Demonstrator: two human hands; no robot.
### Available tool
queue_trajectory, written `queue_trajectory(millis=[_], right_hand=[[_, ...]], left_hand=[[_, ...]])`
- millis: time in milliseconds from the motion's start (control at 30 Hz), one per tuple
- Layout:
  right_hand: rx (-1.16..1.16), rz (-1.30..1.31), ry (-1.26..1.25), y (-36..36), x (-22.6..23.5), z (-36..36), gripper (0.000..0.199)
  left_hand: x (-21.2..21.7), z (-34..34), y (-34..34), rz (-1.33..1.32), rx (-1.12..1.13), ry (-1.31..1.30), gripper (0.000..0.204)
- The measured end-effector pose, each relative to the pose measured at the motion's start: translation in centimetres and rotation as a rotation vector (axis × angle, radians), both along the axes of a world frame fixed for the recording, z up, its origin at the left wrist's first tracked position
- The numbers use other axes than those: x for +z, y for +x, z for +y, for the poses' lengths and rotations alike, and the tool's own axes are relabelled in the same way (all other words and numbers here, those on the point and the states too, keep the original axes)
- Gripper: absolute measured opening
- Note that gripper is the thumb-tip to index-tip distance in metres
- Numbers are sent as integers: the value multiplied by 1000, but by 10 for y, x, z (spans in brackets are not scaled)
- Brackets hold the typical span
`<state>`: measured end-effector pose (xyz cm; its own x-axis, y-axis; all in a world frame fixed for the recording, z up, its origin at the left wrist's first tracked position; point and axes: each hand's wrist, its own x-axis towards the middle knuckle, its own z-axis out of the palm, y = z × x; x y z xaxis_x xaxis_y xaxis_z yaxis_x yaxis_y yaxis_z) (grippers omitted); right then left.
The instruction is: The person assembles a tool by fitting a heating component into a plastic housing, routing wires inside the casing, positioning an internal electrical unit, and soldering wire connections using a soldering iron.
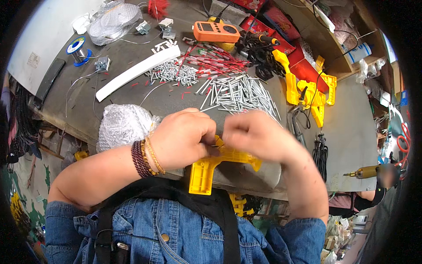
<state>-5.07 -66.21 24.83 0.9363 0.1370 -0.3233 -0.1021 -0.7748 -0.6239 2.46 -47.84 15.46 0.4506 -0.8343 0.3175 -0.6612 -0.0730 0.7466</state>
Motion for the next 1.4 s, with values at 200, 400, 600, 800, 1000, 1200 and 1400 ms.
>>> queue_trajectory(millis=[200,400,600,800,1000,1200,1400], right_hand=[[-5,-439,-386,138,-50,-21,22],[4,-173,-388,177,-84,-29,16],[-91,-428,-323,144,-65,-24,14],[-268,-305,183,26,-19,-13,15],[-216,-402,303,-37,-32,-8,12],[-222,-507,246,-41,-46,-3,15],[-184,-498,211,-34,-48,6,14]], left_hand=[[-3,-1,-4,-59,-6,16,18],[1,14,-3,-45,-18,99,18],[-3,19,5,-36,-60,63,15],[-6,18,1,-72,-2,-3,12],[-5,15,-1,-95,17,-78,10],[-8,14,-1,-140,20,-62,11],[-7,15,-2,-147,37,-52,10]])
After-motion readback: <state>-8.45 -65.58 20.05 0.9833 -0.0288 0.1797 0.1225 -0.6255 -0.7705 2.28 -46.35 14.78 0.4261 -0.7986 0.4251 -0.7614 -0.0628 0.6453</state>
